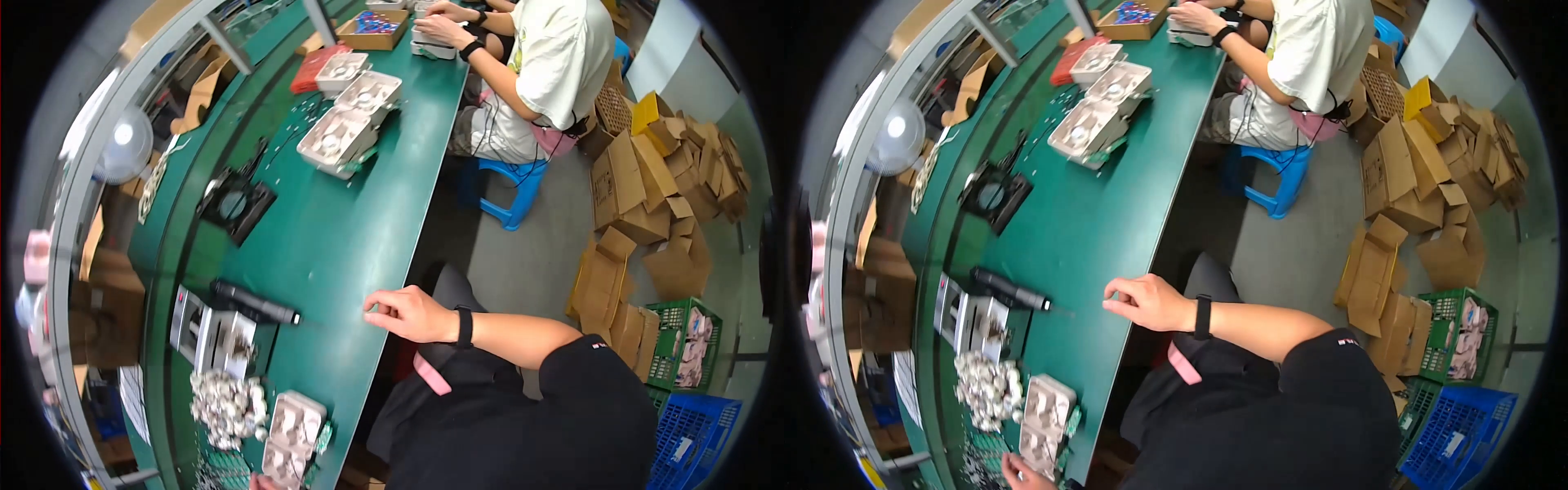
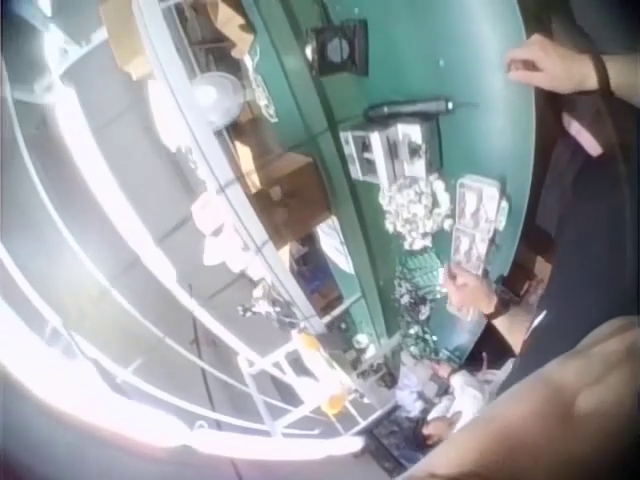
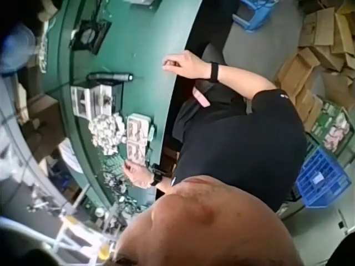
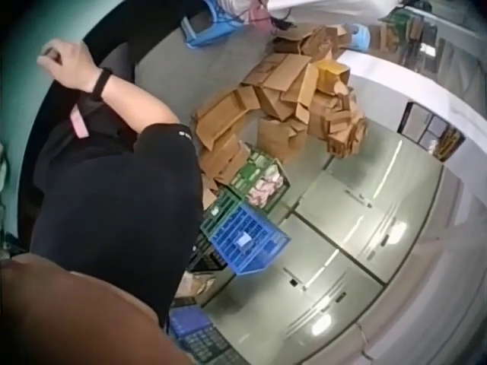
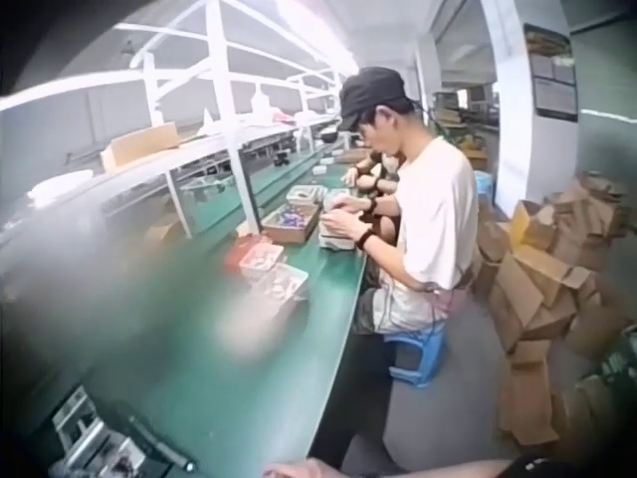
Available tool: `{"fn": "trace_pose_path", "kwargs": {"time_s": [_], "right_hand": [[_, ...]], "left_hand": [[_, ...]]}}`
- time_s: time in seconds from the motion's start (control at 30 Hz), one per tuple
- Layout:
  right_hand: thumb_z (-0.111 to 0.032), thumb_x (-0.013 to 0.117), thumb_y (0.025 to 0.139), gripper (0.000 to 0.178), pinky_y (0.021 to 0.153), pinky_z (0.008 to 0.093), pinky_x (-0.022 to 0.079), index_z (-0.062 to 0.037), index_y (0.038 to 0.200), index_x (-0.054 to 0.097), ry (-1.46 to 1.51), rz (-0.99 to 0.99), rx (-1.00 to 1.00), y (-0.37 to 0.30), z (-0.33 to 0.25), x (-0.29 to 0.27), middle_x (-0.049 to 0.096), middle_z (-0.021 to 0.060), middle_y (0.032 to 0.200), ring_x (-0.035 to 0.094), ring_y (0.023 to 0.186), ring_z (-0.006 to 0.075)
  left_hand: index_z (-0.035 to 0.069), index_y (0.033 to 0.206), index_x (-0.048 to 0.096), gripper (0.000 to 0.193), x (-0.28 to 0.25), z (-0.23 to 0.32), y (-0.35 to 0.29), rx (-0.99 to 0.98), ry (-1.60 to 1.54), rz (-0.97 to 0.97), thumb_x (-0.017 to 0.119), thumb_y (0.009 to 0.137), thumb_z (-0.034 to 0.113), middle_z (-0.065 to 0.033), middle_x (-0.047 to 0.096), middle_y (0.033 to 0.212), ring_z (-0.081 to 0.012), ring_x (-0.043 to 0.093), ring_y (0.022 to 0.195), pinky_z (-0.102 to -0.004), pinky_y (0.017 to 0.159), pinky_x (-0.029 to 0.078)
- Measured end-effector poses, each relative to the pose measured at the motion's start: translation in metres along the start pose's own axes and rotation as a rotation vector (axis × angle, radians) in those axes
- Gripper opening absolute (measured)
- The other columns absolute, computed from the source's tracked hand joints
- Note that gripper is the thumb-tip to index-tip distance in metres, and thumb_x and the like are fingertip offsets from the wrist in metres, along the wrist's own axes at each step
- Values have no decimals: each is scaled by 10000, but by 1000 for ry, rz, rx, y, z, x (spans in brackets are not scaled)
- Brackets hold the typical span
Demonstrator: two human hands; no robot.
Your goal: The person picks up a motor and places it into a plastic housing, repeating this for a second motor and housing. Then, they use a power screwdriver to fasten the motors into the housings.
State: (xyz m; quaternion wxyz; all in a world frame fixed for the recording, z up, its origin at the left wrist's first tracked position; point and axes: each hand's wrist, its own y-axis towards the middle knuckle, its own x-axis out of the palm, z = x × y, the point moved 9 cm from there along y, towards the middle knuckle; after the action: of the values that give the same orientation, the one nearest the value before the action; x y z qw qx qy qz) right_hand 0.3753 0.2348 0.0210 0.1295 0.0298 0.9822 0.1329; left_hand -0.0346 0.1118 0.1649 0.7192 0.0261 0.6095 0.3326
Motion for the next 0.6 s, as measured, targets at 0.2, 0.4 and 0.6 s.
{"fn": "trace_pose_path", "kwargs": {"time_s": [0.2, 0.4, 0.6], "right_hand": [[-189, 681, 948, 155, 523, 291, 461, -47, 1003, 659, -60, 200, 150, 20, 66, -132, 608, 50, 643, 582, 538, 145], [-202, 690, 921, 158, 559, 335, 499, -55, 958, 646, -132, 220, 423, 33, 78, -216, 653, 87, 678, 656, 611, 237], [-200, 693, 916, 166, 568, 352, 503, -53, 976, 642, -220, 243, 499, 35, 28, -278, 657, 97, 693, 660, 629, 247]], "left_hand": [[-14, 1114, 680, 251, 133, 200, -5, 494, -335, -606, 660, 925, 150, -213, 708, 1013, -374, 678, 902, -414, 809, 540], [5, 1061, 668, 278, 167, 481, 41, 941, -639, -668, 767, 811, 74, -175, 688, 1029, -356, 660, 975, -401, 867, 522], [18, 1303, 540, 616, 234, 664, 70, 1076, -578, -551, 814, 789, 218, -216, 596, 1266, -370, 555, 1194, -439, 1005, 455]]}}
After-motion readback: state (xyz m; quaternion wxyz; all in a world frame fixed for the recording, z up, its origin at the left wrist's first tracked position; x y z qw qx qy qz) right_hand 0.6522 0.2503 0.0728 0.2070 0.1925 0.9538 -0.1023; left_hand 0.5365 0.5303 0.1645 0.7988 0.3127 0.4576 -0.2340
